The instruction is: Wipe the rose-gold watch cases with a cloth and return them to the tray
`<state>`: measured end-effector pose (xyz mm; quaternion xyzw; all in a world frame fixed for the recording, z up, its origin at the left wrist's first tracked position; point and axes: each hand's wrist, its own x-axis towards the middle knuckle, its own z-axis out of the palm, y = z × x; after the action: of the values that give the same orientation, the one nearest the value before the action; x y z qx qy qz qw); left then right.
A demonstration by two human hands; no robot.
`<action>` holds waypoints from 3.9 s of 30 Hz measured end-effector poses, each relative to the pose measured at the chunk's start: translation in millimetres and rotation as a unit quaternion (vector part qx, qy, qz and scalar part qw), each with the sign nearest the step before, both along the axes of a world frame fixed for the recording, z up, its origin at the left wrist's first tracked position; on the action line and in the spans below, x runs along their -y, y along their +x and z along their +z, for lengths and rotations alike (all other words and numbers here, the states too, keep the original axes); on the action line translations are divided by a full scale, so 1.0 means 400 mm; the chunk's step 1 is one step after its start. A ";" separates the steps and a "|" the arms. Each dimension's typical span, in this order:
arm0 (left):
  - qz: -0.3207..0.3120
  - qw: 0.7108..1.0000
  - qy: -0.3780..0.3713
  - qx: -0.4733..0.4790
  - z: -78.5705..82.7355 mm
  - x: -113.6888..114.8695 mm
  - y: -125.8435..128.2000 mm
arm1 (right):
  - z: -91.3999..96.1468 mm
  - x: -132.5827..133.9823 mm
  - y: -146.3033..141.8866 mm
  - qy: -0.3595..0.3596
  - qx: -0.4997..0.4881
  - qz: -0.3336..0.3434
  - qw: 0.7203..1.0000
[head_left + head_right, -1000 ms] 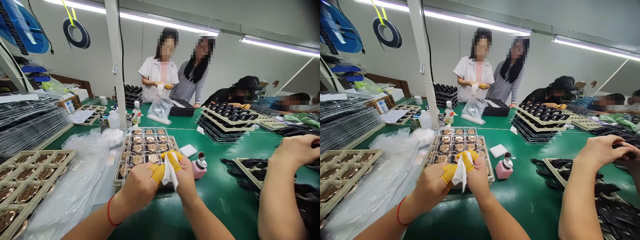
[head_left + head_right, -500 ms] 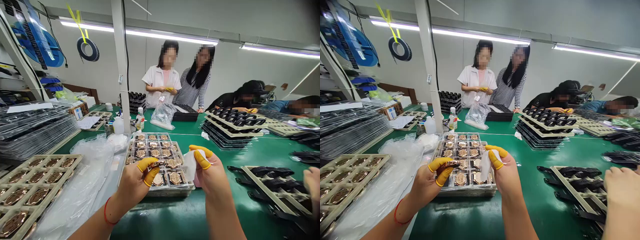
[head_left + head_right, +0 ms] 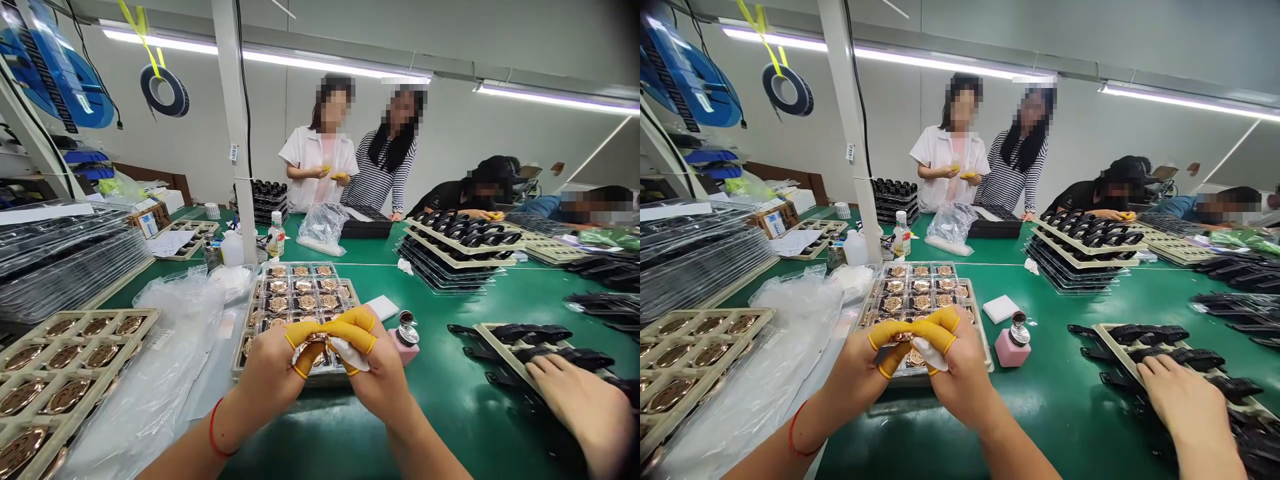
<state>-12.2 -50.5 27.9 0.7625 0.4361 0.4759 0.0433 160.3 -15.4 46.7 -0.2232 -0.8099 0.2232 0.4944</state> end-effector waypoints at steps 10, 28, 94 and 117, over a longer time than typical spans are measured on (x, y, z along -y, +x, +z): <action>0.081 0.957 0.232 -0.153 -0.003 -0.034 -0.025 | -0.050 -0.005 -0.060 -0.178 -0.138 0.050 0.973; -0.083 0.980 0.152 -0.102 -0.018 -0.043 0.002 | 0.027 0.043 0.002 -0.148 -0.011 0.082 0.985; 0.013 0.956 0.237 -0.172 0.037 0.018 -0.036 | 0.004 0.036 -0.010 -0.230 -0.109 0.044 0.966; -0.008 0.921 0.288 -0.263 0.049 -0.013 -0.071 | 0.008 0.046 -0.027 -0.003 0.096 -0.063 0.993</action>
<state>-40.7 -45.4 47.4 0.8430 0.2697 0.3632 -0.2912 149.4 -33.8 50.1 -0.2959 -0.8372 0.1712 0.4270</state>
